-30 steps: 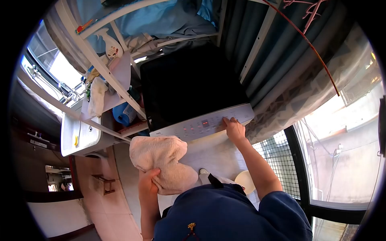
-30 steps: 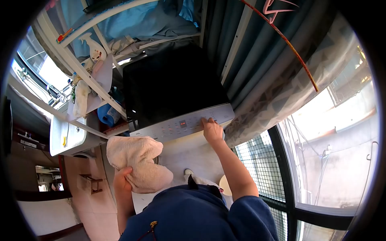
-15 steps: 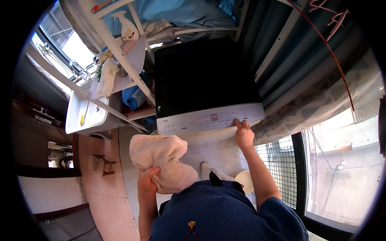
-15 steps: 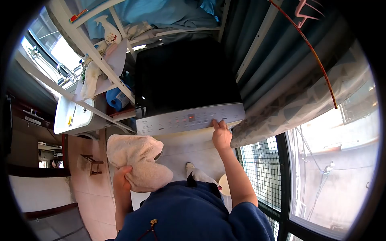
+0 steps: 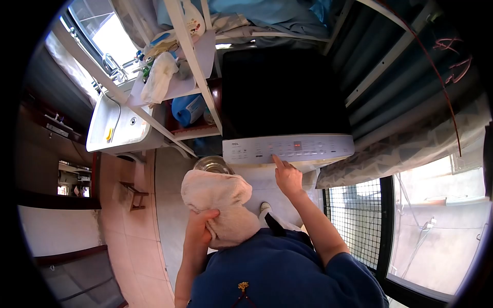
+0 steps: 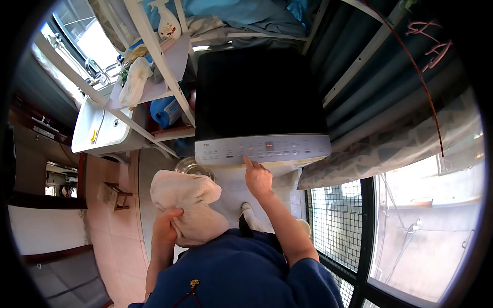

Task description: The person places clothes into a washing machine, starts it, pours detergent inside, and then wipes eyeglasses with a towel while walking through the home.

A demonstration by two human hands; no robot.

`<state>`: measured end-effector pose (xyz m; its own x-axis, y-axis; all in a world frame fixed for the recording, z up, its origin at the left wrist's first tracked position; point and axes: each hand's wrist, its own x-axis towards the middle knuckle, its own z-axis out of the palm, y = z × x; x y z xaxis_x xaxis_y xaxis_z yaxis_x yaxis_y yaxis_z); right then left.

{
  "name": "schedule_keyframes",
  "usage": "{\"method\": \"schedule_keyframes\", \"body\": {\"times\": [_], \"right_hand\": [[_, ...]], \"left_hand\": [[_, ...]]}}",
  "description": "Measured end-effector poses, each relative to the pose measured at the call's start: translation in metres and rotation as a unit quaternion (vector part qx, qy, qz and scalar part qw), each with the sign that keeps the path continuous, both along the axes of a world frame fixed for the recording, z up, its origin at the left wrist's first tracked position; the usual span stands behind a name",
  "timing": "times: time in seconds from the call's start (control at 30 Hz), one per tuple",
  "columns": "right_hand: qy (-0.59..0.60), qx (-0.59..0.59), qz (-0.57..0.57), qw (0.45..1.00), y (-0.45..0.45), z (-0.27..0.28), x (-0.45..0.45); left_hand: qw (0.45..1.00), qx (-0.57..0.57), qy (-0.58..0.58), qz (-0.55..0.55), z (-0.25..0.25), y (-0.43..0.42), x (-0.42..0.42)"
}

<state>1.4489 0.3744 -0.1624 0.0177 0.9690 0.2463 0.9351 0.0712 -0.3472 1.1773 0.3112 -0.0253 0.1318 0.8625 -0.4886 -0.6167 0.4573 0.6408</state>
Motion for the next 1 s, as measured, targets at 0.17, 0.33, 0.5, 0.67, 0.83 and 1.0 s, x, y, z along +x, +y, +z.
{"method": "schedule_keyframes", "body": {"times": [0.17, 0.33, 0.5, 0.67, 0.83, 1.0], "right_hand": [[-0.064, -0.038, 0.003, 0.997, 0.008, 0.003, -0.008], [-0.069, -0.058, 0.018, 0.996, 0.012, 0.001, -0.005], [-0.072, -0.079, 0.01, 0.994, 0.012, 0.009, -0.008], [-0.054, -0.071, 0.01, 0.996, 0.009, 0.005, -0.008], [-0.06, -0.072, 0.017, 0.995, 0.008, 0.007, -0.006], [-0.059, -0.096, 0.013, 0.994, 0.011, 0.007, -0.006]], "left_hand": [[1.0, 0.001, -0.011, 0.01, -0.001, 0.0, -0.007], [1.0, -0.01, 0.004, 0.01, 0.004, 0.004, -0.009], [0.999, -0.005, -0.029, -0.024, 0.002, 0.014, 0.003], [0.999, -0.013, -0.024, -0.037, -0.001, 0.018, 0.011], [0.999, -0.028, -0.018, -0.021, 0.0, 0.017, 0.013], [0.999, -0.025, -0.026, -0.017, 0.0, 0.019, 0.016]]}}
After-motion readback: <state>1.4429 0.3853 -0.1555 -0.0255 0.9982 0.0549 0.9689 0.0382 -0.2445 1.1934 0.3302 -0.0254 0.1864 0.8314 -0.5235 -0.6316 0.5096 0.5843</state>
